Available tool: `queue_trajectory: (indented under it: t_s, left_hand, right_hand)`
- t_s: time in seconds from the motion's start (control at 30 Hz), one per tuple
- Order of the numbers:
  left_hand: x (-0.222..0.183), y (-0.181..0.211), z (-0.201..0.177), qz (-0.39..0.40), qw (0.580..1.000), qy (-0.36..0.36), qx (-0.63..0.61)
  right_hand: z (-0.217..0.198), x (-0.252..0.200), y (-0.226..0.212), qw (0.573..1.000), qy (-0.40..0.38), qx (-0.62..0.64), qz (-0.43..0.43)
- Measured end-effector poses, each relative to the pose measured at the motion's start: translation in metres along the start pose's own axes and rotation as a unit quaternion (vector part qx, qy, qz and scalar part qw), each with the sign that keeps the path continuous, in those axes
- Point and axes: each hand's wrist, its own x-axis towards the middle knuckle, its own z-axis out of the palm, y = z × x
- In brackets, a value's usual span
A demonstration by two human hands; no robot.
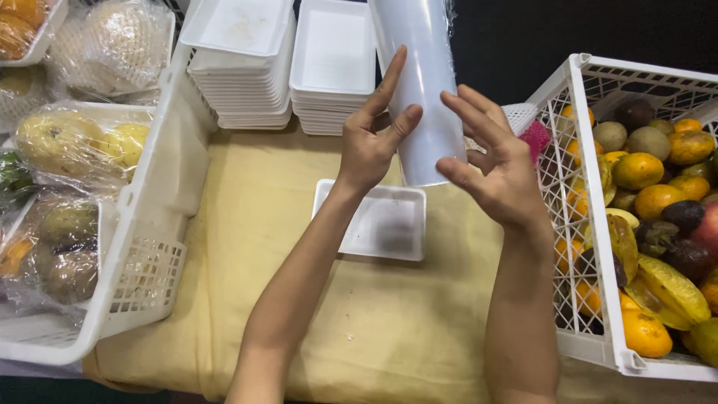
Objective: Picking fruits from a crate, placing them on a tray, and wrapping the tray with plastic film.
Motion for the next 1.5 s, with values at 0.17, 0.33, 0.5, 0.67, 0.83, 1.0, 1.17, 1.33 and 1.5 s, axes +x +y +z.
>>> queue_trajectory:
  t_s: [0.17, 0.33, 0.5, 0.67, 0.83, 1.0, 1.17, 1.33, 1.5]
  left_hand:
    - [-0.003, 0.006, -0.004, 0.012, 0.986, 0.004, 0.168]
    - [-0.003, 0.014, -0.010, 0.042, 0.968, -0.014, 0.247]
    - [0.003, 0.024, -0.008, -0.043, 0.991, -0.111, -0.055]
    - [0.001, 0.036, -0.012, -0.054, 0.992, -0.097, -0.058]
    - [0.000, 0.042, -0.012, -0.075, 0.991, -0.074, -0.077]
    - [-0.002, 0.037, -0.009, -0.037, 0.996, -0.060, -0.054]
    - [-0.002, 0.036, -0.007, 0.011, 1.000, -0.017, 0.018]
    - [-0.006, 0.042, -0.010, 0.026, 0.990, 0.018, 0.134]
    - [-0.008, 0.041, -0.012, 0.081, 0.970, 0.085, 0.214]
  right_hand:
    - [0.016, 0.006, 0.004, 0.999, 0.017, 0.011, -0.026]
    - [0.014, 0.004, 0.013, 0.977, 0.066, 0.190, -0.069]
    - [0.012, -0.001, 0.014, 0.939, 0.068, 0.338, -0.009]
    - [0.021, 0.001, 0.020, 0.933, 0.026, 0.359, -0.023]
    - [0.020, -0.002, 0.009, 0.965, -0.010, 0.252, -0.070]
    - [0.012, -0.006, -0.012, 0.986, 0.075, -0.085, -0.123]
    - [0.015, -0.004, -0.014, 0.980, 0.079, -0.089, -0.159]
    - [0.017, -0.003, -0.015, 0.962, 0.071, -0.138, -0.226]
    - [0.018, -0.005, -0.015, 0.966, 0.025, -0.133, -0.220]
